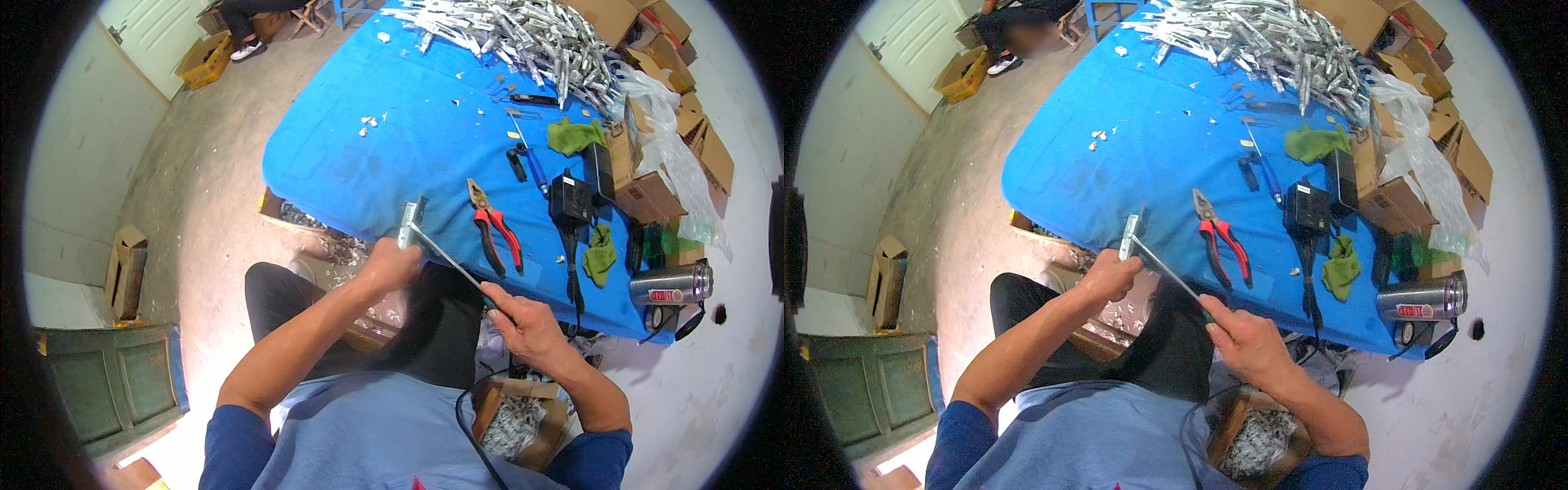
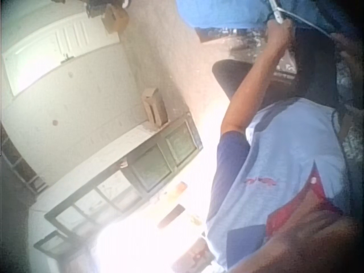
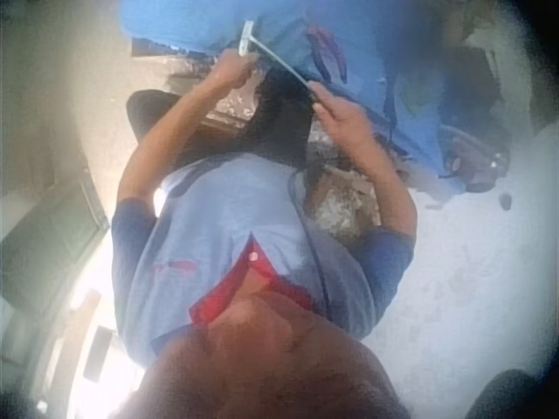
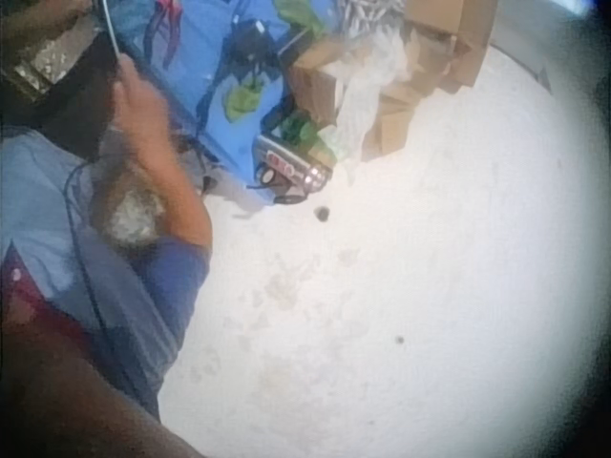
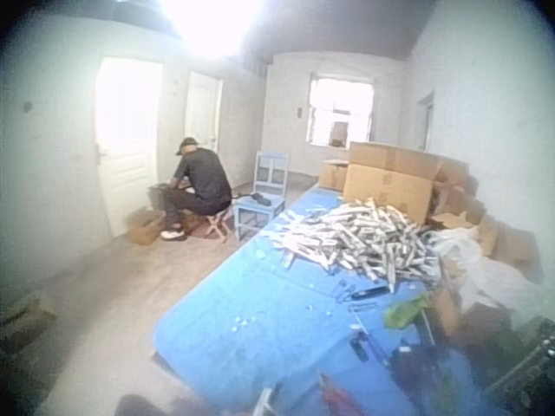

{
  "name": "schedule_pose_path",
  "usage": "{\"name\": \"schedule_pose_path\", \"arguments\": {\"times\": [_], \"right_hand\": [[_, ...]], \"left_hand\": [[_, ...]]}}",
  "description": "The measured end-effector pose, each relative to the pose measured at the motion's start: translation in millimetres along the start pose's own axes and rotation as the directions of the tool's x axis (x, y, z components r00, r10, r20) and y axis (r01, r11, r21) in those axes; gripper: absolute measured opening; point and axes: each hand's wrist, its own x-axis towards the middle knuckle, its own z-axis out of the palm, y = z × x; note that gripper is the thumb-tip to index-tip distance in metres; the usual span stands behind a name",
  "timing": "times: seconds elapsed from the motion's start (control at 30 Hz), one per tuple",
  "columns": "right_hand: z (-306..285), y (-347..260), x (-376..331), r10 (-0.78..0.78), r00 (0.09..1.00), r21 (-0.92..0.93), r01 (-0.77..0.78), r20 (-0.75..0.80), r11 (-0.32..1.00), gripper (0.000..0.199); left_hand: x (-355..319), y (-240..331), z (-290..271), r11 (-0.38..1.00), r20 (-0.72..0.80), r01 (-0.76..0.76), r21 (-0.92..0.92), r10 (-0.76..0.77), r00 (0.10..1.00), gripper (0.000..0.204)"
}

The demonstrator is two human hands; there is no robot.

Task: The person handles several metal lighting fixtures, picks up a screwdriver, and inserts it into the base of a fixture to tighten internal screws.

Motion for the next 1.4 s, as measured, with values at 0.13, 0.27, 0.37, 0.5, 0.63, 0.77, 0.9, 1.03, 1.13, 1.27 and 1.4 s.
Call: {"name": "schedule_pose_path", "arguments": {"times": [0.13, 0.27, 0.37, 0.5, 0.63, 0.77, 0.9, 1.03, 1.13, 1.27, 1.4], "right_hand": [[4.1, -3.8, -0.2, -0.015, 1.0, -0.086, 0.012, -0.028, 0.996, 0.045], [24.1, -7.9, -5.0, -0.078, 0.994, -0.371, 0.044, -0.076, 0.928, 0.047], [36.9, -7.2, -9.3, -0.14, 0.984, -0.443, 0.079, -0.108, 0.893, 0.05], [48.0, 3.5, -10.4, -0.206, 0.967, -0.532, 0.098, -0.149, 0.841, 0.05], [43.1, -4.8, -6.0, -0.127, 0.982, -0.448, 0.051, -0.141, 0.892, 0.046], [19.3, -10.1, -8.4, -0.046, 0.996, -0.03, 0.044, -0.07, 0.999, 0.044], [-7.4, -12.5, 4.0, 0.078, 0.992, 0.271, -0.103, 0.101, 0.957, 0.038], [-38.6, -3.3, 16.0, 0.182, 0.928, 0.437, -0.318, 0.325, 0.841, 0.044], [-52.2, -7.1, 25.6, 0.184, 0.879, 0.517, -0.416, 0.44, 0.748, 0.049], [-41.7, 20.3, 24.7, 0.147, 0.897, 0.665, -0.411, 0.417, 0.623, 0.054], [-32.2, 3.8, 16.0, 0.281, 0.806, 0.593, -0.579, 0.521, 0.56, 0.047]], "left_hand": [[2.5, -6.6, -1.1, 0.999, -0.001, -0.021, -0.048, 0.021, 1.0, 0.026], [7.7, -12.2, 1.1, 0.999, -0.039, -0.015, -0.031, 0.013, 0.999, 0.028], [5.0, -10.8, 2.8, 0.999, -0.052, -0.011, -0.05, 0.008, 0.999, 0.029], [5.9, -11.8, 3.5, 0.998, -0.061, -0.025, -0.05, 0.022, 0.998, 0.03], [2.2, -0.8, 1.7, 0.984, -0.01, 0.075, -0.164, -0.078, 0.997, 0.031], [-6.0, -6.9, -0.7, 0.994, 0.006, 0.045, -0.102, -0.045, 0.999, 0.026], [-12.9, -7.1, 0.5, 0.984, 0.058, 0.082, -0.161, -0.073, 0.996, 0.028], [-3.1, -8.9, -5.6, 0.997, 0.08, 0.058, -0.047, -0.054, 0.995, 0.03], [-2.3, -14.5, -13.5, 0.999, 0.055, 0.024, 0.039, -0.026, 0.998, 0.03], [-6.8, -12.9, -11.2, 0.991, 0.011, -0.067, 0.117, 0.066, 0.998, 0.028], [-2.5, -18.0, -14.5, 0.951, -0.044, -0.12, 0.286, 0.138, 0.989, 0.029]]}}
